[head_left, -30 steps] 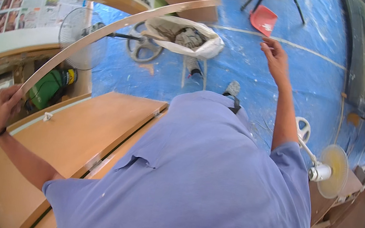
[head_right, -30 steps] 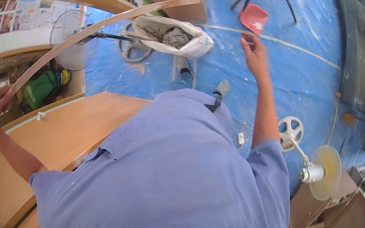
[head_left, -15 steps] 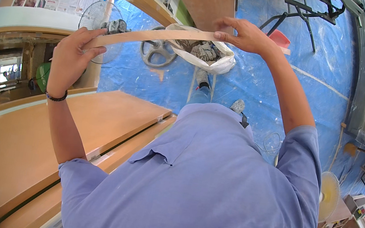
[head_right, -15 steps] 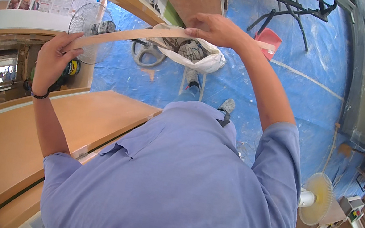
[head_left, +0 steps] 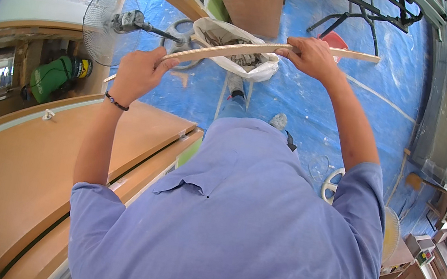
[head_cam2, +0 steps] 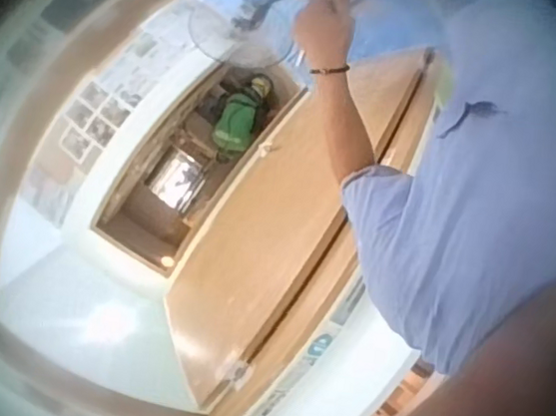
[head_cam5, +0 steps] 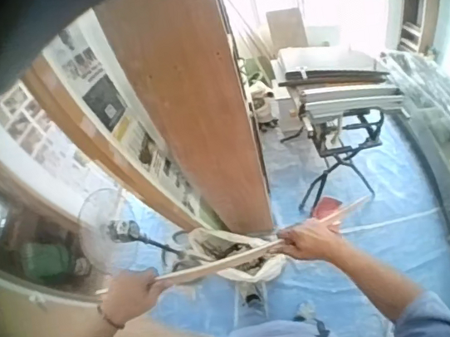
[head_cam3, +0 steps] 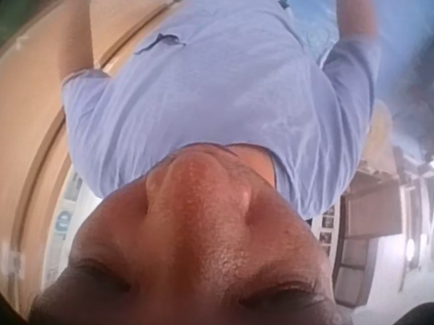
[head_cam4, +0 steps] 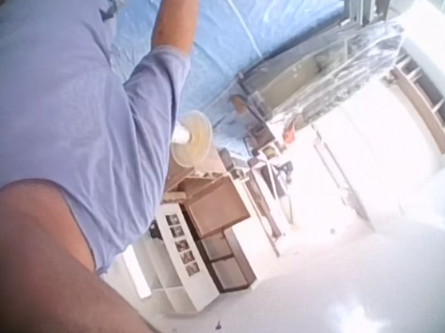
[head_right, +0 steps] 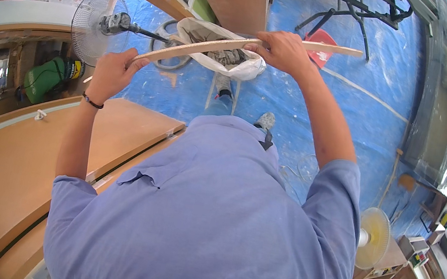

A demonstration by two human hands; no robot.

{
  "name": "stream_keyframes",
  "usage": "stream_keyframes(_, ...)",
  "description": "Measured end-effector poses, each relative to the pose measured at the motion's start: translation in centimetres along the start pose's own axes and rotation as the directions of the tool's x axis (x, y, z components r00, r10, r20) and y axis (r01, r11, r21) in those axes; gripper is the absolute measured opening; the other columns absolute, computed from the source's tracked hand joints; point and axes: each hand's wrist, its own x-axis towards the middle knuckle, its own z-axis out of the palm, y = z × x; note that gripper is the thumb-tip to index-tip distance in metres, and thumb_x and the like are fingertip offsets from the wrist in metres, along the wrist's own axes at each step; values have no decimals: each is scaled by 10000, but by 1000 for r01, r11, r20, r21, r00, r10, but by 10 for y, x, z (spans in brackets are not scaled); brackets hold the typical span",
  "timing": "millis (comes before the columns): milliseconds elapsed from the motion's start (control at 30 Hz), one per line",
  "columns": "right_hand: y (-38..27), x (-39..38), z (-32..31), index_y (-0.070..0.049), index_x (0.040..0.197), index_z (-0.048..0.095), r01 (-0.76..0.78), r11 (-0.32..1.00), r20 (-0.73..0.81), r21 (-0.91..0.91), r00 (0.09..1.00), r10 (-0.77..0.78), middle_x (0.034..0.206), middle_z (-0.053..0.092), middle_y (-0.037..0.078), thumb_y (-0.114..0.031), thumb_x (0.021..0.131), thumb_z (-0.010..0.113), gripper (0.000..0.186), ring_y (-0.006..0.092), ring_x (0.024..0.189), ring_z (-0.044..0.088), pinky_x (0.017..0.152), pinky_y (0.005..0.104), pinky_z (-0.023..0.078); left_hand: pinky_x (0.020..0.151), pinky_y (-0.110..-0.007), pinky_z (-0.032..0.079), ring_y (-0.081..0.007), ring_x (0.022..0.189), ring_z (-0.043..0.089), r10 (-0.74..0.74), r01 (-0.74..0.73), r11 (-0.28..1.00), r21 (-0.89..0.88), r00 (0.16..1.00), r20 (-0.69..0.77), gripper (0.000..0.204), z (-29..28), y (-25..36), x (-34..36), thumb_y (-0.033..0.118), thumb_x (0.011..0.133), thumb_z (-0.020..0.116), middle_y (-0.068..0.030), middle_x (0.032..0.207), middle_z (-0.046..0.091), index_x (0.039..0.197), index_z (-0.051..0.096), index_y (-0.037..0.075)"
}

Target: The person retrieves a bag from a shelf, then assembles a paint roller by inserting a wooden stick into the roller sleeve. They move a large board to a work surface, open paint cans, and stir the paint with the roller. The person pours paint from one can into another and continues mixing.

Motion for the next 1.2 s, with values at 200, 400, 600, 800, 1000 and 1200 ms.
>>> stream_keyframes(200,6,-16,6,-62,797,712,-135,987,-81,-83,988,128,665,667,143,-649,961,630,614,387,670,662,610,511,473,551,-513,438,-423,609,620,-15,18,1000,13,987,-162,447,59,12,16,491,1028,641,-147,603,601,826,611,94)
stream_keyframes(400,15,-42,1,-55,789,711,-71,993,-73,-91,995,65,693,672,122,-568,963,673,543,365,711,666,634,498,470,634,-524,484,-425,743,668,147,-145,988,-61,988,37,456,81,8,23,522,1019,631,-182,733,665,896,623,83)
stream_keyframes(600,-9,-36,3,-69,810,714,64,980,-121,-190,989,-88,717,678,115,-553,973,674,512,341,756,677,702,483,480,695,-533,532,-418,805,699,262,-254,958,-130,964,48,454,106,82,66,529,1049,566,-190,805,704,977,612,83)
stream_keyframes(800,-13,-40,8,-61,788,709,-48,988,24,-145,998,52,657,669,138,-591,985,633,571,367,678,674,632,497,481,646,-542,545,-410,726,715,317,-319,938,-134,948,-34,442,135,117,88,489,1059,560,-176,746,709,958,622,64)
stream_keyframes(1000,-2,-45,14,-55,806,737,-131,972,24,-193,990,139,621,662,172,-650,970,616,629,395,620,672,586,511,479,606,-534,572,-394,668,730,244,-257,959,-116,963,-115,411,160,138,87,450,1051,582,-171,709,716,940,641,58)
stream_keyframes(1200,11,-38,30,-61,830,776,-259,944,-13,-204,965,262,662,689,197,-667,964,606,643,408,652,693,619,518,508,639,-565,567,-446,719,730,147,-166,977,-132,978,-146,368,182,144,107,406,1050,582,-225,716,709,963,629,51)
